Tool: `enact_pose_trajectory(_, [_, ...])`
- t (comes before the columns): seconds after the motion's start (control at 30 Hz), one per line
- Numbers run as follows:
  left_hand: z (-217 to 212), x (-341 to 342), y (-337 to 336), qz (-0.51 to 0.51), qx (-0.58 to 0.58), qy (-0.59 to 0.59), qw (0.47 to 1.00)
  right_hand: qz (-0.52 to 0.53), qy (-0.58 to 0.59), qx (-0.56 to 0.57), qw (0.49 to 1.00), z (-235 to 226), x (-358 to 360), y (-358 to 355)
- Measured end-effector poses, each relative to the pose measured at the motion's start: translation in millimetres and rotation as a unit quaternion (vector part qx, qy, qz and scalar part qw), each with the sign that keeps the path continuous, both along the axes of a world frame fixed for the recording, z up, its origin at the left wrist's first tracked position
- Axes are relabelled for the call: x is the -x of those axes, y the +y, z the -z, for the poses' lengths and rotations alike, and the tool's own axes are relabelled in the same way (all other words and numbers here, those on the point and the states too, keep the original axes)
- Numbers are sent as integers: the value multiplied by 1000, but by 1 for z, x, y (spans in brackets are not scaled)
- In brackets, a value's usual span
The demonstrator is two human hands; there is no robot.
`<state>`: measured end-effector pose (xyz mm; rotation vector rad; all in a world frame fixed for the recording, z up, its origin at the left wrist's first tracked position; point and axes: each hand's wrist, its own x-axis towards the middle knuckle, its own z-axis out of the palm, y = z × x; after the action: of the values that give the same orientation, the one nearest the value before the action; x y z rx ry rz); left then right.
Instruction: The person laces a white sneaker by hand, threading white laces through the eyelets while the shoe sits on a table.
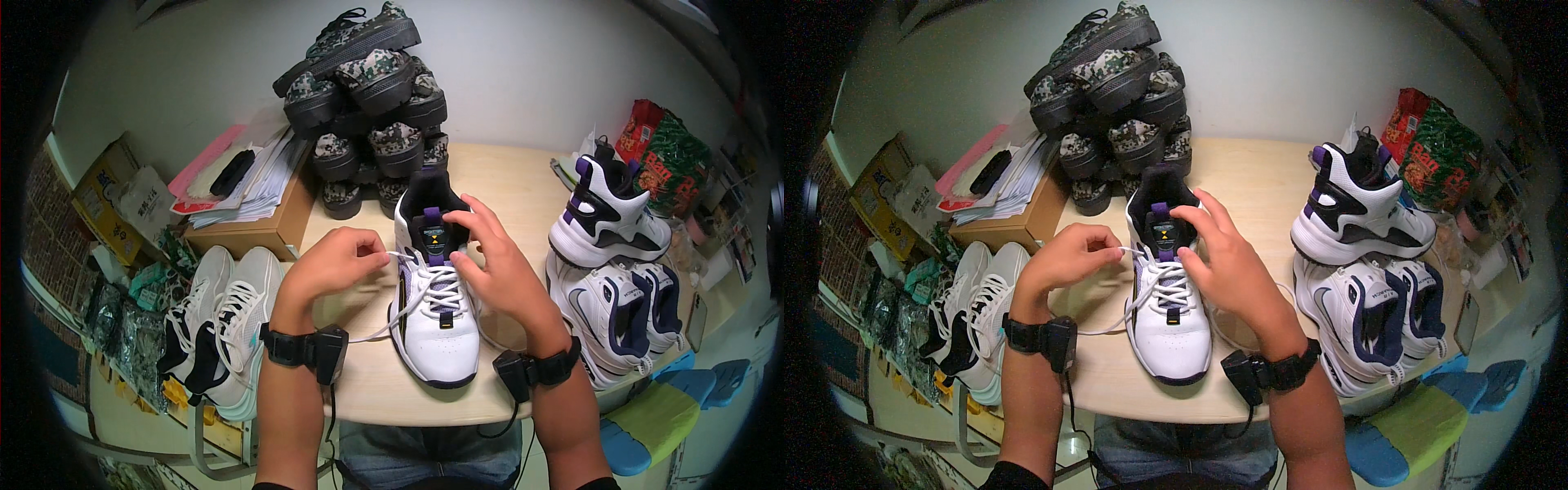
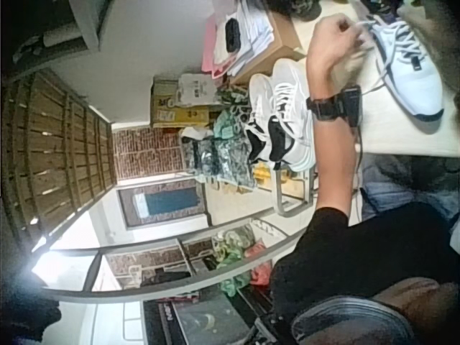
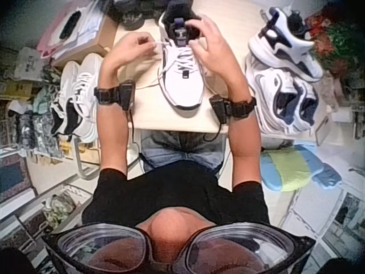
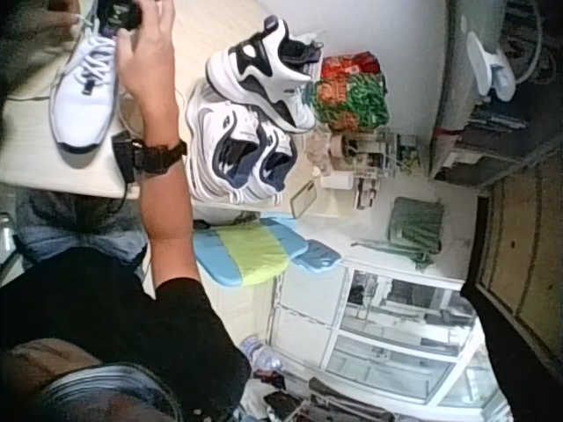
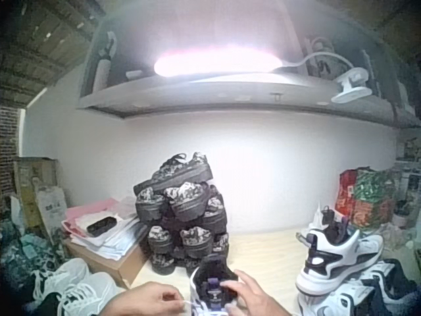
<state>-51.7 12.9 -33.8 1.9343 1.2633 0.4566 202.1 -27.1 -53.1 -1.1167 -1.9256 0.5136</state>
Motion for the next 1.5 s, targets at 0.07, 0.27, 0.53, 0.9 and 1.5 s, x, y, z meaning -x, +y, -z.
enact_pose_trajectory(0.07, [9, 2, 5, 16, -20, -27, 999, 0, -4, -3, 1000, 0, 0, 0])
enact_pose_trajectory(0.27, [10, -4, 3, 45, 5, -73, 996, 1, -7, -3, 1000, -2, 1, -2])
enact_pose_trajectory(0.53, [1, -9, -2, 55, 11, -81, 995, 4, -20, -24, 1000, 0, 0, -1])
enact_pose_trajectory(0.9, [-5, -24, -11, 59, 74, -224, 970, 4, 11, -111, 994, -5, 4, -4])
enact_pose_trajectory(1.5, [-2, -27, -10, 79, 77, -238, 965, -17, 19, -123, 992, -6, 6, -4])
